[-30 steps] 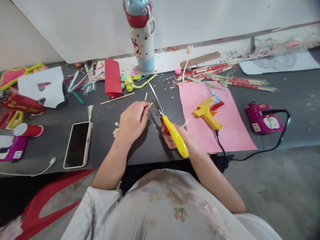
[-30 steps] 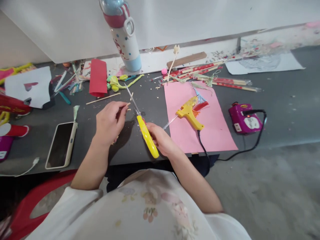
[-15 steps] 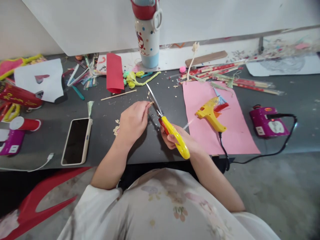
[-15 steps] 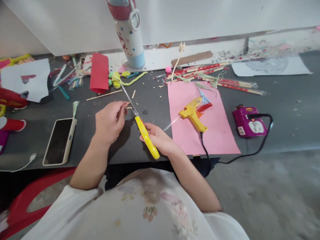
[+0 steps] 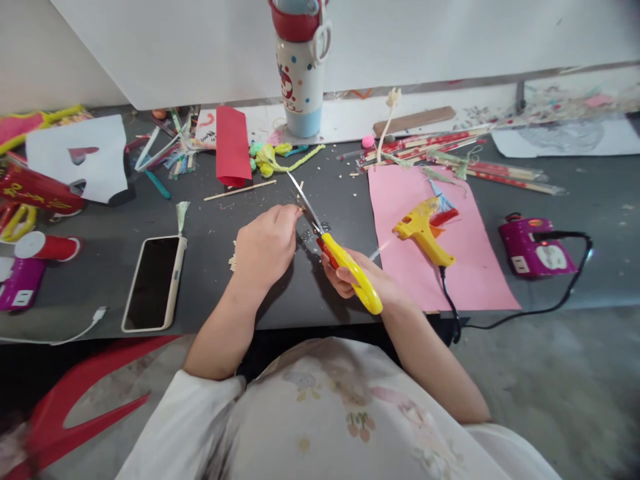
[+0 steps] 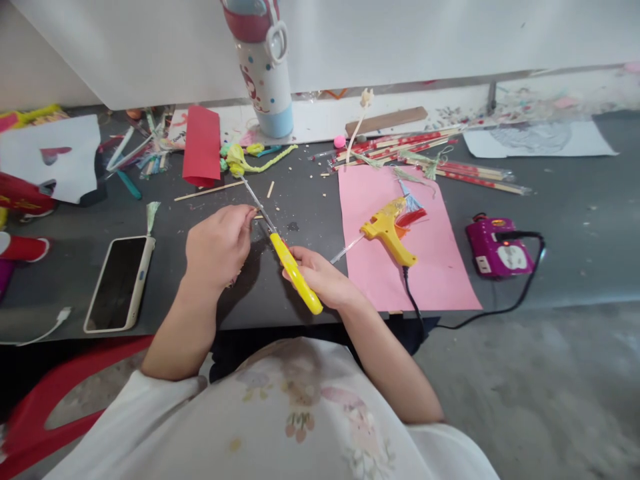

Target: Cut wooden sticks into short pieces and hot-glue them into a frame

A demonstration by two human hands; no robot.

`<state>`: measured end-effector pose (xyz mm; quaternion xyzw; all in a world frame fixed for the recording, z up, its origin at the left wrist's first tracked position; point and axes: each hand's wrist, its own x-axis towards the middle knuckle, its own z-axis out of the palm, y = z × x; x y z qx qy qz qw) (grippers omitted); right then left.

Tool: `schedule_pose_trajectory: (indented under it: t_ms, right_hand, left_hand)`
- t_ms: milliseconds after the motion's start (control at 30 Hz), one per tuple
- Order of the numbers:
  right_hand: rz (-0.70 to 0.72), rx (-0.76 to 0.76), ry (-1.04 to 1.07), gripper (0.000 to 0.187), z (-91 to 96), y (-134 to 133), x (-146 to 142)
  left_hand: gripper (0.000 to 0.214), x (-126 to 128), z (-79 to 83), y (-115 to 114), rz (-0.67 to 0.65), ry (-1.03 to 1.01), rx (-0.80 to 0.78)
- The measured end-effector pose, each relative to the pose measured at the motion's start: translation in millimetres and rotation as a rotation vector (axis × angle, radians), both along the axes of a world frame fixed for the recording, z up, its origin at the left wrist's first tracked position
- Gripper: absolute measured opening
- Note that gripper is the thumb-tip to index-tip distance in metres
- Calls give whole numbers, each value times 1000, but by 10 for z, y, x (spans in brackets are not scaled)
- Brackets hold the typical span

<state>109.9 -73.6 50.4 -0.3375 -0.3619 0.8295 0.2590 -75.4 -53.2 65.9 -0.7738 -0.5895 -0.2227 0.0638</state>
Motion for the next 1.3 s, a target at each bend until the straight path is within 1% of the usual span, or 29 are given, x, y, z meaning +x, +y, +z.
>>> schedule_pose_trajectory:
  t_ms: [100,300,467,567,633,700,833,967,1100,1300]
  right_hand:
    - [8,3,6,41,-20,0,-2]
    - [49,37,-19,44,-33,23,6]
    - [89,-21,-49,46,22,50,-1]
    - [84,-51,-31,45,28,48,-3]
    - [72,-59,6,45,-1,46,10]
    - [72,-70,60,46,-56,50,33]
    - [132,-106,184,48,-196,75,93]
    - [171,-123,267,47,-288,99,127]
    - [166,-130,263,46,-280,104,123]
    - [142,-144,165,46,-189,95,81]
  left_hand:
    - [28,-10,15,-12,5,12,-22]
    - [29,-8,119,-55,39,183,-103]
    - [26,-31,165,-61,38,233,-157]
    - [25,-47,171,-53,40,225,-195]
    - [26,-52,169,-46,44,201,-211]
    - [27,-52,162,-38,45,161,-215]
    - [31,-41,135,-29,49,74,-224]
    - [31,-34,111,-27,55,44,-217]
    - [31,-33,110,-29,66,52,-210]
    - [31,-32,136,-42,88,102,-224]
